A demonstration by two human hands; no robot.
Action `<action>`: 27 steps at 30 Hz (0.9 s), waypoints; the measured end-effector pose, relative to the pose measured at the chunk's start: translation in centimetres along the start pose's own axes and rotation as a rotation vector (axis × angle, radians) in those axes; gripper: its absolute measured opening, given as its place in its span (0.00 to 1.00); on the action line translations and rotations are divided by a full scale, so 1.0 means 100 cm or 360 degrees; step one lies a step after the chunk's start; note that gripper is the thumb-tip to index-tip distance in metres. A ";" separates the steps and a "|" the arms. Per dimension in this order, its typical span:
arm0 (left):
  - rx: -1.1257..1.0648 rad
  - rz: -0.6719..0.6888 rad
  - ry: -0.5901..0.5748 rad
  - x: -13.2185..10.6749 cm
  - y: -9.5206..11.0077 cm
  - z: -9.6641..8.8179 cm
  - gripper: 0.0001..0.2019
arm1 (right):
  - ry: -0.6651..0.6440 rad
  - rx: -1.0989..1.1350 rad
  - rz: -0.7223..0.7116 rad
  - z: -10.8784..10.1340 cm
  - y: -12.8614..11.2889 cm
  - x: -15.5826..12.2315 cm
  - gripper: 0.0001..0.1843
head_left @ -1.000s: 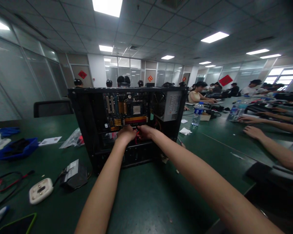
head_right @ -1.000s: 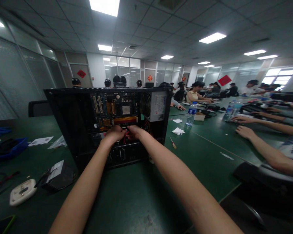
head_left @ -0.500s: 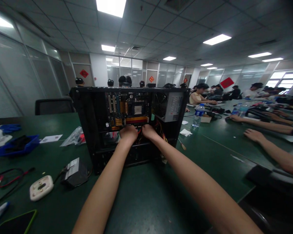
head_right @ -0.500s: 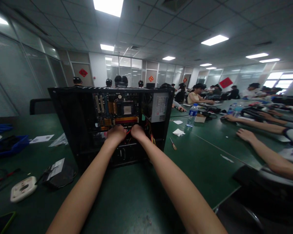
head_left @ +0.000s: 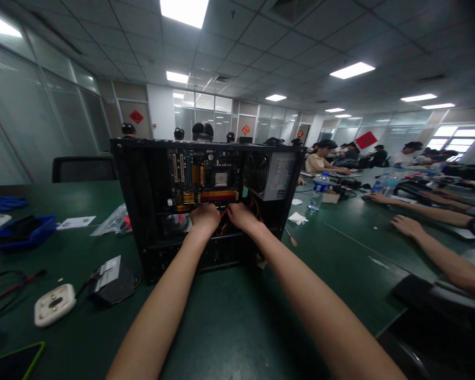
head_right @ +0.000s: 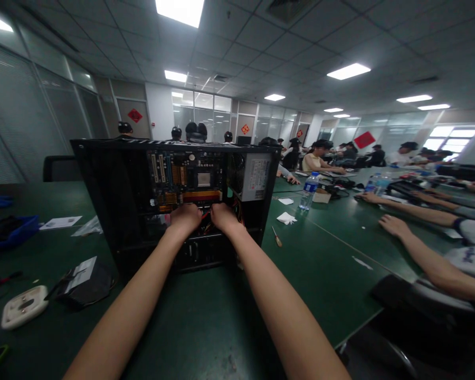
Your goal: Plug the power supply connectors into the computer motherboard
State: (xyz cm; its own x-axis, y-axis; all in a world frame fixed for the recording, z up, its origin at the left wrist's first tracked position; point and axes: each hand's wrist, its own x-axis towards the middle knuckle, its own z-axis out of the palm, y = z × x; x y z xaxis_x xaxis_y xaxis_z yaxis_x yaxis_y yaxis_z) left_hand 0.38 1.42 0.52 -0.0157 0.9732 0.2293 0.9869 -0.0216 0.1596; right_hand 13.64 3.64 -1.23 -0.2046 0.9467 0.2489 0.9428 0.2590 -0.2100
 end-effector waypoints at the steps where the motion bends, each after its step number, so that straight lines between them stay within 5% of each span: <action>1: 0.0005 0.0000 0.0005 0.000 0.000 0.000 0.20 | 0.0005 -0.0018 0.0004 -0.001 -0.001 -0.001 0.19; 27: -0.0009 -0.0062 -0.0062 -0.005 0.004 0.000 0.21 | -0.0140 -0.0086 0.0150 0.000 -0.005 -0.005 0.23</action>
State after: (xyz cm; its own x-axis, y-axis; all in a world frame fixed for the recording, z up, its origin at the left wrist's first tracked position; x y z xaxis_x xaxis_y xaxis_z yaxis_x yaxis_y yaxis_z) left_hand 0.83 0.98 0.48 -0.0481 0.9815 0.1851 0.9848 0.0156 0.1732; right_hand 13.25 3.04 -1.26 -0.1347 0.9800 0.1464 0.9712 0.1598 -0.1767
